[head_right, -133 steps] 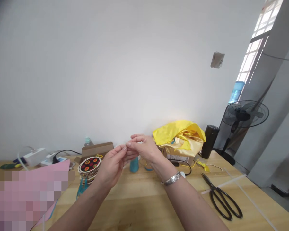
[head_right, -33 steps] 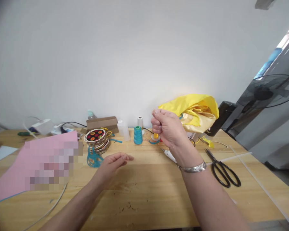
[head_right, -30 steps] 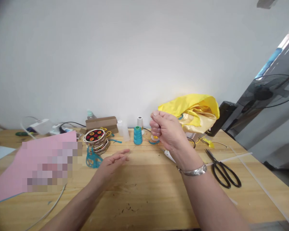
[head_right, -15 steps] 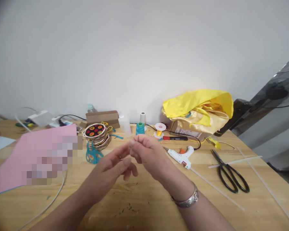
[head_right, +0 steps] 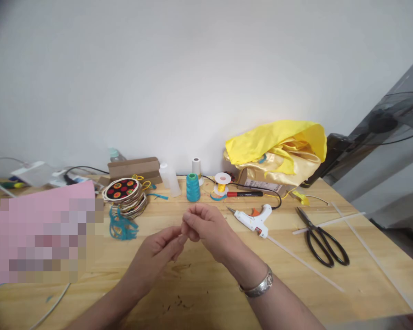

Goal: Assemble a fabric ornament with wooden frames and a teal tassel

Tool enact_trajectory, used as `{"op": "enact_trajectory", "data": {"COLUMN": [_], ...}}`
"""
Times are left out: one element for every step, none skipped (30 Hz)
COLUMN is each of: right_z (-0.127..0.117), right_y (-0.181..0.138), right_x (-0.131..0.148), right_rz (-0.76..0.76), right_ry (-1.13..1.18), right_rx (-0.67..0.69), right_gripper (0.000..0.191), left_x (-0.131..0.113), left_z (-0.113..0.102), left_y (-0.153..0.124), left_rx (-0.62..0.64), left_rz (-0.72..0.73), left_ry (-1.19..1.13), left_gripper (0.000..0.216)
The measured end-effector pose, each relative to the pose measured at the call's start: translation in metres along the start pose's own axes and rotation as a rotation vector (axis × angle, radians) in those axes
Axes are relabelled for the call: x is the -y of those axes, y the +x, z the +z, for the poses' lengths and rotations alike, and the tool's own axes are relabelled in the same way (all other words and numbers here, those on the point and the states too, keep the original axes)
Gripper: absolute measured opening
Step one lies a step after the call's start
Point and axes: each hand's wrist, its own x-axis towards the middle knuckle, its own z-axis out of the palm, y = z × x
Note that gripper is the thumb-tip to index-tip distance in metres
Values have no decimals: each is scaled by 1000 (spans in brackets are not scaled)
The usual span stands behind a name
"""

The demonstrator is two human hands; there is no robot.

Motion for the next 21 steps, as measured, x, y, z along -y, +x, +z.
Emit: {"op": "enact_trajectory", "data": {"right_z": [-1, -2, -3, -3, -3, -4, -7, -11, -17, -26, -39, -54, -71, -91, -111, -132, -152, -171, -188, -203, -215], "right_y": [0, 1, 1, 1, 2, 2, 1, -2, -5, -11, -18, -27, -38, -49, -62, -75, -87, -98, -109, -117, -124], "right_x": [-1, -2, -3, -4, -4, -4, -3, 0, 2, 6, 9, 12, 14, 14, 12, 9, 3, -4, -11, -20, -28], "right_rz": [9, 21, 35, 46, 54, 55, 47, 29, 4, -25, -59, -80, -102, -111, -89, -66, -41, -30, -11, 59, 138], "right_ry": [-8, -14, -17, -13, -3, 11, 15, 0, -45, -127, -247, -396, -561, -729, -892, -1031, -1119, -1180, -1212, -1223, -1250], "right_rx": [-3, -8, -15, -22, -31, -37, -45, -59, -90, -140, -217, -336, -465, -596, -745, -866, -955, -1028, -1022, -1019, -1015], "right_gripper": [28, 27, 26, 24, 22, 20, 18, 17, 16, 16, 16, 18, 17, 13, 5, 7, 15, 22, 25, 28, 31], "left_x": [2, 5, 7, 10, 12, 14, 16, 17, 19, 20, 22, 23, 24, 26, 27, 28, 29, 29, 29, 30, 30], "left_z": [0, 0, 1, 1, 1, 1, 1, 1, 0, -1, -2, -3, -5, -6, -7, -8, -8, -9, -9, -9, -9], "left_y": [0, 0, 0, 1, 1, 1, 2, 2, 3, 4, 5, 5, 6, 6, 7, 7, 7, 8, 8, 9, 9], "left_rx": [0, 1, 1, -4, -14, -32, -53, -76, -97, -118, -137, -154, -173, -193, -211, -225, -234, -239, -240, -239, -240], "left_rz": [-2, -3, -5, -7, -7, -12, -24, -43, -67, -91, -108, -114, -111, -104, -97, -93, -91, -90, -87, -83, -80], "left_ry": [3, 3, 4, 5, 5, 4, 2, -3, -13, -29, -53, -83, -118, -153, -183, -205, -220, -228, -231, -233, -233], "left_gripper": [28, 29, 30, 30, 30, 30, 29, 29, 30, 30, 31, 32, 32, 33, 33, 33, 34, 34, 34, 34, 34]}}
